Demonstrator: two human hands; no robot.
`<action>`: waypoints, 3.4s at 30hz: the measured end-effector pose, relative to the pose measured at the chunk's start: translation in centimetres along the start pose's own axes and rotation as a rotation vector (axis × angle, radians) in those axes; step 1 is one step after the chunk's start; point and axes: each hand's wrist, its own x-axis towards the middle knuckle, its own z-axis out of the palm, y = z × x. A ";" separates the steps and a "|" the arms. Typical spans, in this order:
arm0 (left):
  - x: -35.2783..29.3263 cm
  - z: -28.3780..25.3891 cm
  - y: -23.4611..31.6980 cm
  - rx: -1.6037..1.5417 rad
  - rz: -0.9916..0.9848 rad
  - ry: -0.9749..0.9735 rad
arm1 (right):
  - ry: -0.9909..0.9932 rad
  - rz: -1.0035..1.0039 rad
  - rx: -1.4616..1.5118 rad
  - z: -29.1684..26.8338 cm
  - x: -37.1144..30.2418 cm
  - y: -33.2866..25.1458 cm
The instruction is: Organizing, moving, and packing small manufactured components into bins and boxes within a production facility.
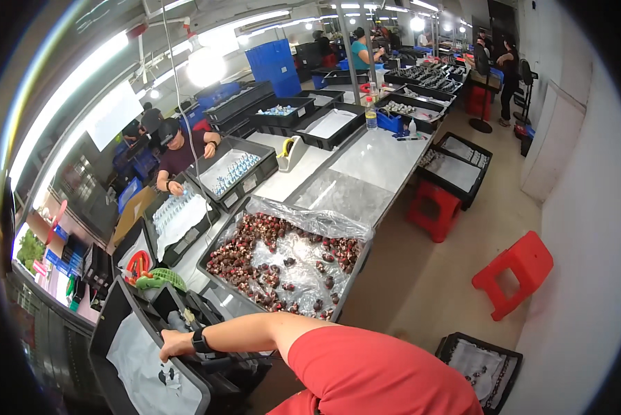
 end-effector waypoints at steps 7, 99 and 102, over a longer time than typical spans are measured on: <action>-1.7 4.9 1.3 -0.047 0.048 0.073 | -0.018 -0.121 0.015 -0.6 -6.9 0.6; 11.5 91.1 35.9 0.246 0.382 -0.669 | 1.117 0.305 0.409 -59.5 -47.0 18.2; 9.1 90.3 36.5 0.241 0.512 -0.631 | 1.087 0.277 0.384 -60.0 -47.7 19.0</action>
